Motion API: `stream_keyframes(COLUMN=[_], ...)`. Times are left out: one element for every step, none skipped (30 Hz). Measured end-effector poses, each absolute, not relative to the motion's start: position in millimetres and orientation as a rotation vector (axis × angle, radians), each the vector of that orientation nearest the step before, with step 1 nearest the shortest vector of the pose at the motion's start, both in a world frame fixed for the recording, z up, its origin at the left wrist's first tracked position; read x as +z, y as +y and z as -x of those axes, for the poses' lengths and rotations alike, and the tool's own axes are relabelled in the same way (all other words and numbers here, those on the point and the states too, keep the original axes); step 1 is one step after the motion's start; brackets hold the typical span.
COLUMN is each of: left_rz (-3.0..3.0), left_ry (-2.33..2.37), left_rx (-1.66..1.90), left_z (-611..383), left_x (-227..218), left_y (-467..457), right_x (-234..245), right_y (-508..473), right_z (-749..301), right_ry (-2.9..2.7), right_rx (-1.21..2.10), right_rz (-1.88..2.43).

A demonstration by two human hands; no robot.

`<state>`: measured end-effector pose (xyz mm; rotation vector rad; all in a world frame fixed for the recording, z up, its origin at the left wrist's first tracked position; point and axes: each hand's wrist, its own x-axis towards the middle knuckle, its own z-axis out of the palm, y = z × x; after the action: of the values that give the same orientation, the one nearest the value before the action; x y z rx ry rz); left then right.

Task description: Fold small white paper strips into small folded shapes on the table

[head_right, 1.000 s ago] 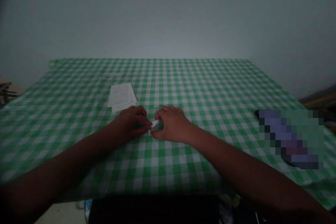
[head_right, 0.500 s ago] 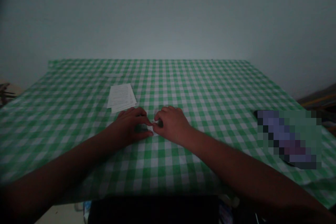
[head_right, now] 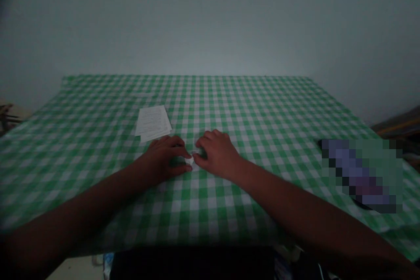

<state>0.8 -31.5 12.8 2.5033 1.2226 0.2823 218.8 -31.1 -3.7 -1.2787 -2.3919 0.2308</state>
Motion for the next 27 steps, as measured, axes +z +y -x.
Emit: stream_keyframes(left_rz=[-2.501,-2.500,-2.500,-2.501,-2.502,-2.504,-2.507,-2.513,-2.520,-2.529,-2.538,-2.546,-2.553,-2.560,-2.566,-2.571,-2.575,-2.578,-2.581,-2.584,-2.588,-2.592,-2.596,-2.596,-2.592,-2.583,-2.561], left_ry=[1.220,1.220,1.221,1.222,1.223,1.224,1.222,1.217,1.210,1.203,1.198,1.198,1.197,1.199,1.201,1.204,1.208,1.210,1.211,1.209,1.205,1.201,1.198,1.196,1.190,1.181,1.168], left_rx=[0.287,0.293,0.300,0.304,0.307,0.311,0.317,0.324,0.333,0.344,0.354,0.359,0.357,0.354,0.351,0.349,0.350,0.354,0.356,0.358,0.359,0.360,0.360,0.357,0.358,0.364,0.375], left_z=[-0.5,-0.3,-0.2,-0.1,-0.1,-0.2,-0.5,-0.9,-1.6,-2.3,-3.2,-4.1,-4.9,-5.5,-6.0,-6.4,-6.6,-6.8,-7.0,-7.1,-7.2,-7.3,-7.4,-7.5,-7.6,-7.5,-7.3], left_x=[12.5,12.1,11.8,11.6,11.6,11.8,12.2,12.7,13.2,13.6,13.9,14.0,13.9,13.7,13.5,13.4,13.4,13.6,13.8,14.1,14.4,14.6,14.8,14.8,14.8,14.8,15.0], left_y=[-31.6,-31.7,-31.8,-32.0,-32.1,-32.2,-32.3,-32.5,-32.6,-32.7,-32.8,-32.9,-33.0,-33.1,-33.2,-33.5,-33.7,-34.1,-34.4,-34.6,-34.7,-34.7,-34.6,-34.3,-34.0,-33.6,-33.1], right_x=[-3.7,-4.0,-4.6,-5.4,-6.4,-7.4,-8.1,-8.6,-8.6,-8.1,-7.2,-5.9,-4.2,-2.5,-0.7,1.1,2.7,4.2,5.4,6.4,7.2,7.8,8.2,8.3,8.3,8.1,7.7], right_y=[-32.2,-32.6,-32.5,-31.7,-30.5,-29.1,-27.7,-26.4,-25.4,-24.8,-24.6,-24.8,-25.5,-26.4,-27.6,-29.0,-30.3,-31.4,-32.3,-33.0,-33.4,-33.5,-33.5,-33.4,-33.3,-33.2,-33.2], right_z=[-218.7,-218.6,-218.7,-219.0,-219.5,-220.1,-220.8,-221.6,-222.4,-223.1,-223.7,-224.1,-224.4,-224.5,-224.5,-224.3,-224.0,-223.8,-223.5,-223.3,-223.2,-223.2,-223.3,-223.4,-223.5,-223.6,-223.8], right_ry=[-2.386,-2.371,-2.346,-2.318,-2.292,-2.271,-2.255,-2.246,-2.240,-2.231,-2.219,-2.202,-2.182,-2.161,-2.140,-2.122,-2.108,-2.099,-2.096,-2.099,-2.107,-2.116,-2.124,-2.133,-2.139,-2.147,-2.156], right_rx=[0.199,0.160,0.119,0.082,0.054,0.037,0.029,0.028,0.032,0.037,0.045,0.054,0.064,0.080,0.099,0.120,0.141,0.163,0.184,0.202,0.221,0.240,0.256,0.269,0.279,0.285,0.289], right_rz=[1.280,1.292,1.315,1.343,1.370,1.392,1.403,1.398,1.378,1.347,1.313,1.280,1.256,1.241,1.237,1.240,1.250,1.261,1.272,1.278,1.281,1.280,1.277,1.271,1.262,1.252,1.241])
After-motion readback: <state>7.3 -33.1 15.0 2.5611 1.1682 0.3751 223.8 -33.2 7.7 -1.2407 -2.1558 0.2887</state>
